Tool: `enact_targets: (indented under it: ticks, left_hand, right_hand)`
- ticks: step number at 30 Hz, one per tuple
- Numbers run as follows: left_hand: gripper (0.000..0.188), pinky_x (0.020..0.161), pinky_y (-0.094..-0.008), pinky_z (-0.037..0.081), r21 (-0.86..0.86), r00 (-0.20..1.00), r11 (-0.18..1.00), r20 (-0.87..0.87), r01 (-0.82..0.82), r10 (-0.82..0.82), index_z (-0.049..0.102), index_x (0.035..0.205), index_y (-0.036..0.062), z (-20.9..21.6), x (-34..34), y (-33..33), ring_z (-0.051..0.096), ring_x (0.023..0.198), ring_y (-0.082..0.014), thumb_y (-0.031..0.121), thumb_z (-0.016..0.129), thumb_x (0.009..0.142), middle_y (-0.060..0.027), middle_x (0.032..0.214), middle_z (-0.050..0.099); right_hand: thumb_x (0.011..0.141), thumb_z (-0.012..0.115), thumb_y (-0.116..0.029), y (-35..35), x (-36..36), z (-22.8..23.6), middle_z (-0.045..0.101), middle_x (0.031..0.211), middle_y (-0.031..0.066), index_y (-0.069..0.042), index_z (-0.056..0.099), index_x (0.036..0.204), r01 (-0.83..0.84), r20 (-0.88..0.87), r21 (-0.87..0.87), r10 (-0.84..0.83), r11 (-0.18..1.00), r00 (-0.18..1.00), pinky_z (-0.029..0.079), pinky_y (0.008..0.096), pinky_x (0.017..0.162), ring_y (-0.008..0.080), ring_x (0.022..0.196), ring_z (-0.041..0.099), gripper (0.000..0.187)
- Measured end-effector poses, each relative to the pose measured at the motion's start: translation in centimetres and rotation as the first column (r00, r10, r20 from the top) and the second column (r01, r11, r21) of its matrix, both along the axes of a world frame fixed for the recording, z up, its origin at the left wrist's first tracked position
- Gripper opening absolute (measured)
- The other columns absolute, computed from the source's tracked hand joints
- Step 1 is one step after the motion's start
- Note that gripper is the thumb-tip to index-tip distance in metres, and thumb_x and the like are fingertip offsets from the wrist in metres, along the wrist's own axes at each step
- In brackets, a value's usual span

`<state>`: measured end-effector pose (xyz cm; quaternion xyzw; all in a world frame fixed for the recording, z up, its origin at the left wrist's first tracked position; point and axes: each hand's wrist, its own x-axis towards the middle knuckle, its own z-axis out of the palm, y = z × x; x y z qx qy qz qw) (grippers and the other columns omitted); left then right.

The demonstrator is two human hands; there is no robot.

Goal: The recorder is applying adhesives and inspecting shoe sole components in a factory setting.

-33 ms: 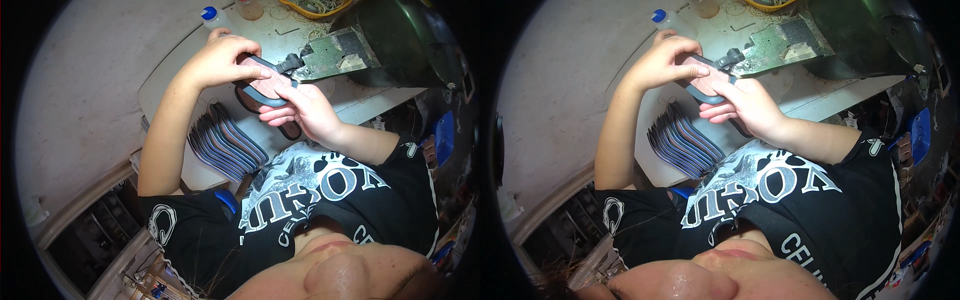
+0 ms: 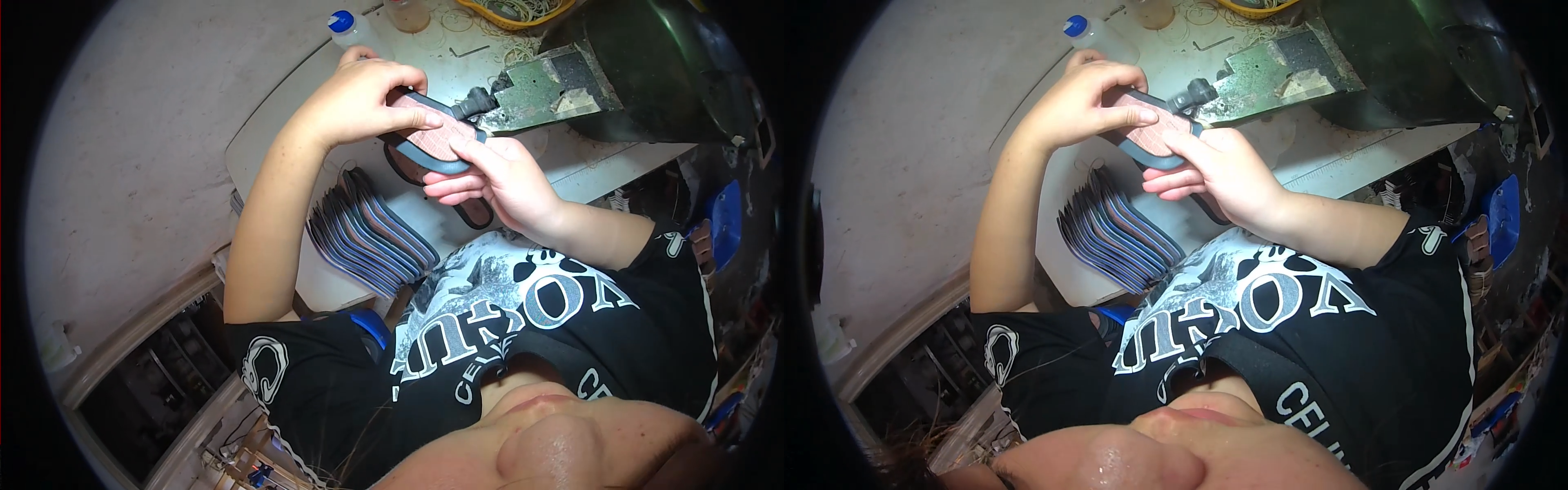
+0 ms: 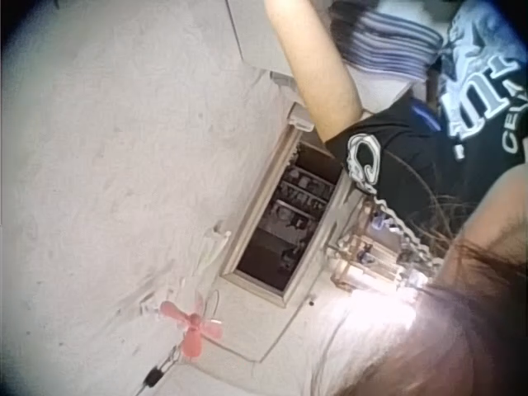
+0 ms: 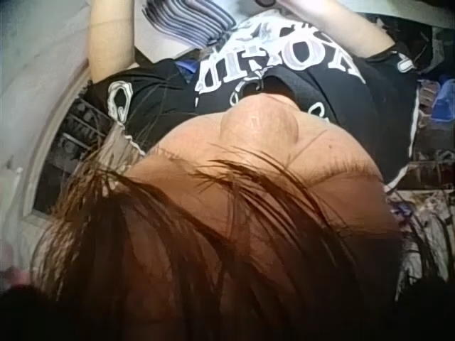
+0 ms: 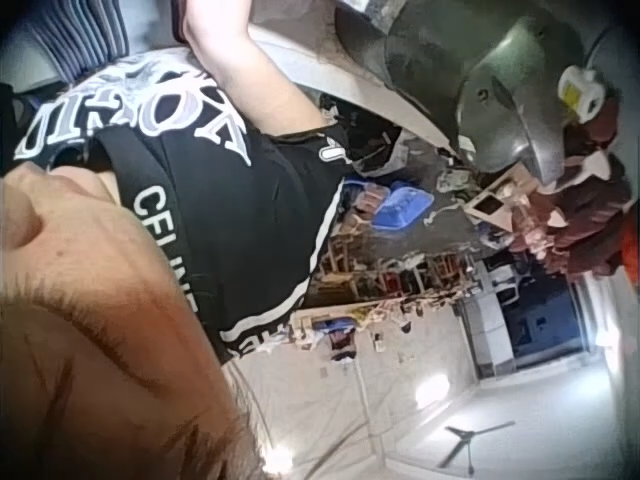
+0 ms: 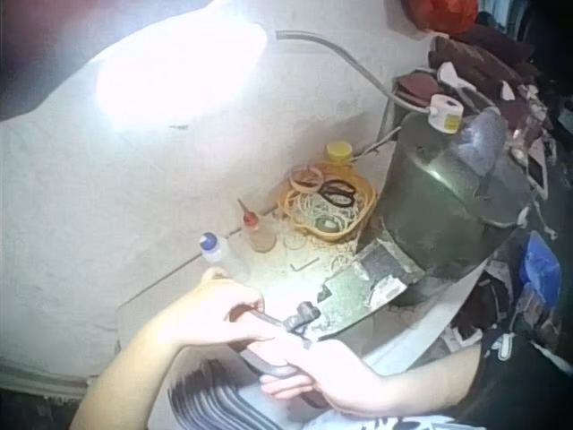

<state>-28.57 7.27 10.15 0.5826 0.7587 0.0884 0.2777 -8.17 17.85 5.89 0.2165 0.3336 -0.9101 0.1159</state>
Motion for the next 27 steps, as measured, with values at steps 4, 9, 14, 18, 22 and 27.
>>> enact_targets:
  ticks: [4,9,14,18,22,27]
  left_hand:
    - [0.042,0.065,-0.0352,0.043,0.055,0.996,0.996,0.048,-0.074,0.071,0.062,0.087,0.0059,0.5,1.2,-0.7,0.055,0.064,-0.0199,0.047,0.068,0.079,-0.0079,0.065,0.057]
    - [0.038,0.056,-0.0334,0.041,-0.045,0.954,0.955,0.052,-0.294,0.296,0.06,0.086,0.004,0.8,3.9,-1.5,0.053,0.059,-0.0203,0.042,0.064,0.084,-0.0097,0.065,0.057]
    - [0.038,0.058,-0.0326,0.043,-0.066,0.887,0.89,0.069,-0.452,0.456,0.06,0.084,0.0011,0.6,6.3,-2.0,0.052,0.061,-0.0161,0.039,0.062,0.087,-0.0081,0.064,0.056]
    - [0.043,0.056,-0.0351,0.046,-0.211,0.773,0.806,0.23,-0.553,0.591,0.063,0.082,-0.0027,0.1,7.2,-2.0,0.056,0.058,-0.0191,0.04,0.059,0.088,-0.0131,0.062,0.058]
    - [0.043,0.053,-0.0304,0.044,-0.245,0.619,0.709,0.355,-0.661,0.701,0.064,0.079,-0.0035,-0.1,8.4,-2.3,0.053,0.056,-0.0124,0.038,0.06,0.089,-0.0066,0.061,0.059]
    - [0.043,0.041,-0.0251,0.044,-0.429,0.392,0.63,0.522,-0.647,0.758,0.064,0.075,-0.0025,0.3,9.0,-1.8,0.054,0.042,-0.0138,0.037,0.059,0.092,-0.0087,0.056,0.061]
  right_hand:
    - [0.097,0.051,-0.03,0.3,-0.1,0.0,0.066,0.1,0.0194,0.008,0.056,0.113,0.004,0.013,-0.045,-0.003,0.999,1.0,0.056,0.0301,0.076,0.024,0.089,0.069,0.041]
    - [0.096,0.053,-0.031,1.2,0.1,0.0,0.067,0.102,0.0161,0.006,0.059,0.111,-0.029,0.033,0.03,0.028,0.999,0.999,0.056,0.0295,0.074,0.0233,0.087,0.069,0.04]
    - [0.095,0.054,-0.035,1.6,-0.1,0.1,0.068,0.094,0.012,0.001,0.063,0.102,-0.063,0.051,0.126,0.056,0.99,0.997,0.056,0.0234,0.069,0.0168,0.081,0.069,0.038]
    - [0.095,0.055,-0.031,2.4,0.1,-0.6,0.069,0.088,0.0121,0.003,0.062,0.097,-0.082,-0.006,0.224,0.086,0.971,0.996,0.055,0.0198,0.064,0.0144,0.076,0.069,0.035]
    - [0.093,0.056,-0.029,2.5,-0.3,-0.3,0.069,0.086,0.0107,0.002,0.064,0.095,-0.073,-0.023,0.251,0.081,0.965,0.996,0.055,0.0196,0.063,0.0123,0.073,0.068,0.031]
    - [0.091,0.06,-0.032,3.4,-0.1,-1.6,0.068,0.08,0.0063,-0.001,0.067,0.089,-0.101,-0.052,0.343,0.127,0.934,0.991,0.049,0.0178,0.057,0.0079,0.064,0.063,0.031]
